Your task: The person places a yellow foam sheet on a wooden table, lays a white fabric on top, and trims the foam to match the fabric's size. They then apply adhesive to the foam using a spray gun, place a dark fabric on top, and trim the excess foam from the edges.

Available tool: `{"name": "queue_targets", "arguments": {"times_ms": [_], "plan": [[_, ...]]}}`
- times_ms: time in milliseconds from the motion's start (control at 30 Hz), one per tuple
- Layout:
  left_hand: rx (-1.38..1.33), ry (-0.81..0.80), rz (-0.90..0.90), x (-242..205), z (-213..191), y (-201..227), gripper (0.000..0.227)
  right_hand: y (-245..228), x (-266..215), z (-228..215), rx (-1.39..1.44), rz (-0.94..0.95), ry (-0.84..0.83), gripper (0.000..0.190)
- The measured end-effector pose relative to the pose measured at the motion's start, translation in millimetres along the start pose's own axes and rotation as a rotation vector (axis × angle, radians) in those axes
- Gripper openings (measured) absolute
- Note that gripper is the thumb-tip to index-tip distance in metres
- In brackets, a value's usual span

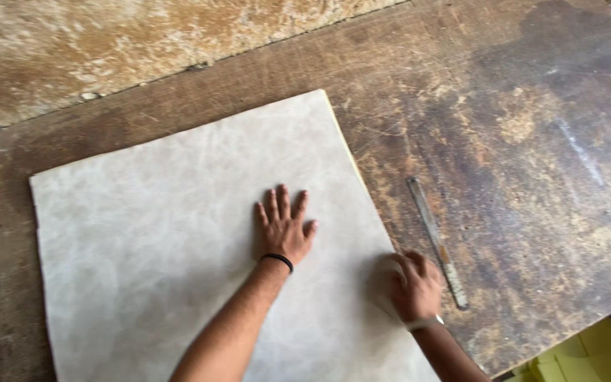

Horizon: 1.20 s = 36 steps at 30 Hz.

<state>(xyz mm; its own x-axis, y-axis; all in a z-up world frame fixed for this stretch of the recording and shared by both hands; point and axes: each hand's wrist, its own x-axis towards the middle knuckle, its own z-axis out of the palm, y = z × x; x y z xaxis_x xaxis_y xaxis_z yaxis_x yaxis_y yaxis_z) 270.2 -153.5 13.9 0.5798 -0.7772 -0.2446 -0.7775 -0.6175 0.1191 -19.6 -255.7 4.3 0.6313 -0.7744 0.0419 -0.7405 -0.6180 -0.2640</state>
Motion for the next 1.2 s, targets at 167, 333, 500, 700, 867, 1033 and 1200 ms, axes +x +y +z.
{"name": "queue_targets", "arguments": {"times_ms": [167, 333, 500, 700, 867, 1033, 1200], "plan": [[0.056, -0.013, -0.068, 56, -5, 14, 0.071, 90, -36, -41, -0.139, 0.484, -0.122, 0.054], [0.044, -0.012, -0.122, 129, -12, 26, 0.07, 115, -29, -24, 0.092, 0.7, -0.274, 0.039], [-0.002, 0.02, -0.118, 173, -13, 28, 0.065, 107, -1, -25, 0.313, 0.491, -0.349, 0.04], [-0.022, 0.05, -0.087, 214, -8, 25, 0.065, 42, 94, -4, 0.467, 0.328, -0.409, 0.032], [-0.034, 0.047, -0.095, 253, -9, 21, 0.064, -14, 189, 15, 0.295, -0.047, -0.148, 0.036], [-0.004, 0.028, -0.105, 268, -7, 18, 0.064, -38, 234, 21, 0.131, -0.278, -0.042, 0.038], [-0.008, 0.049, -0.094, 268, -3, 18, 0.066, -44, 247, 30, 0.142, -0.326, 0.005, 0.032]]}}
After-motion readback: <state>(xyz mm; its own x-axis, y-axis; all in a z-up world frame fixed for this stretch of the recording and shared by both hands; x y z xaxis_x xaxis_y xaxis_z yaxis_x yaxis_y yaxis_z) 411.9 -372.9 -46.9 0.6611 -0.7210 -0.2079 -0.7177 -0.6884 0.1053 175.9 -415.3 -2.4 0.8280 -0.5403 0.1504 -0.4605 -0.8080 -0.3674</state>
